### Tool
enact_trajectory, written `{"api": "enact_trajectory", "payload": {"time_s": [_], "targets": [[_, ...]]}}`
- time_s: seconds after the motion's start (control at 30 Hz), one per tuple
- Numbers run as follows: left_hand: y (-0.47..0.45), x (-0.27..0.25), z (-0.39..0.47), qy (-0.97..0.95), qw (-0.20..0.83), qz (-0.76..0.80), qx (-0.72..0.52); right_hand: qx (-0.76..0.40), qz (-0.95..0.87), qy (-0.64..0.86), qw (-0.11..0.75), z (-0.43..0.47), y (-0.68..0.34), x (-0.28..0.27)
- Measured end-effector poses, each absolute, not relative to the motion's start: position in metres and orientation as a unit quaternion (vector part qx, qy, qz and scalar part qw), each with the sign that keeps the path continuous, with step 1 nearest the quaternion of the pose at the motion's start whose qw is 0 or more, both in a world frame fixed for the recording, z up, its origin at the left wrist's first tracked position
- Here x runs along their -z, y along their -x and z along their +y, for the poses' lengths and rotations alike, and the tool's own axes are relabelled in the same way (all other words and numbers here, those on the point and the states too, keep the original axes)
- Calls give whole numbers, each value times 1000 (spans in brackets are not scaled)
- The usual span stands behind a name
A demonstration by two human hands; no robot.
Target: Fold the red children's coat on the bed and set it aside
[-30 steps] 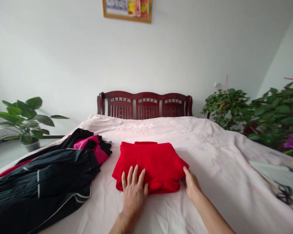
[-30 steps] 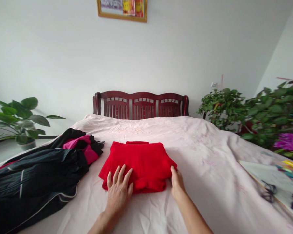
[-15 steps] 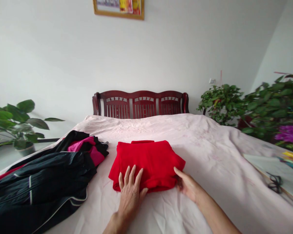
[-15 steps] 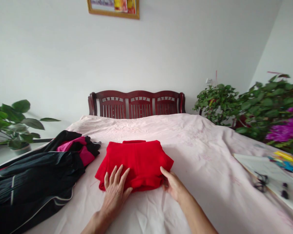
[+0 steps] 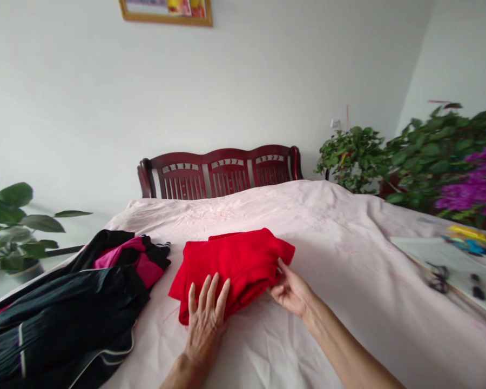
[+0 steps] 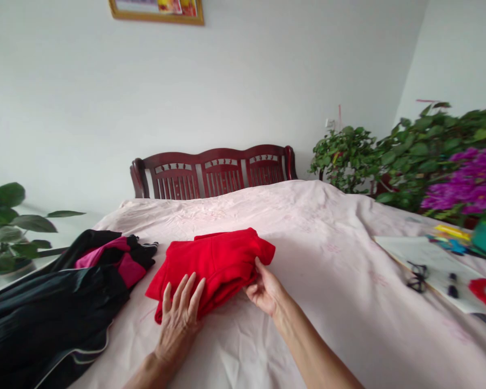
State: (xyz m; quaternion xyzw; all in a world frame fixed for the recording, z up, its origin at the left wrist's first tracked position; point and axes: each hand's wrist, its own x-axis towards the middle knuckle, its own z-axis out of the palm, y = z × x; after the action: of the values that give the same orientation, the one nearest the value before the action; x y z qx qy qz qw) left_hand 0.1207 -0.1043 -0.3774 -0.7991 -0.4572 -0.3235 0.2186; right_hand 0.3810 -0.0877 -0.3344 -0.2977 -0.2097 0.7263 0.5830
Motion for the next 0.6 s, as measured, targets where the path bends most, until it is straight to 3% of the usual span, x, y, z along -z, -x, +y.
{"api": "enact_trajectory", "payload": {"time_s": [0.27,0.4,0.6], "targets": [[-101,335,-60,819,223,-409,335,-759,-131,249,587,-91,-379,330],[-110,273,-41,821,210,-430,312,-720,-177,248,624,-94,-379,327],[-133,160,-43,805,107,-510,284,-643,-236,309,660,-87,-387,350]]}}
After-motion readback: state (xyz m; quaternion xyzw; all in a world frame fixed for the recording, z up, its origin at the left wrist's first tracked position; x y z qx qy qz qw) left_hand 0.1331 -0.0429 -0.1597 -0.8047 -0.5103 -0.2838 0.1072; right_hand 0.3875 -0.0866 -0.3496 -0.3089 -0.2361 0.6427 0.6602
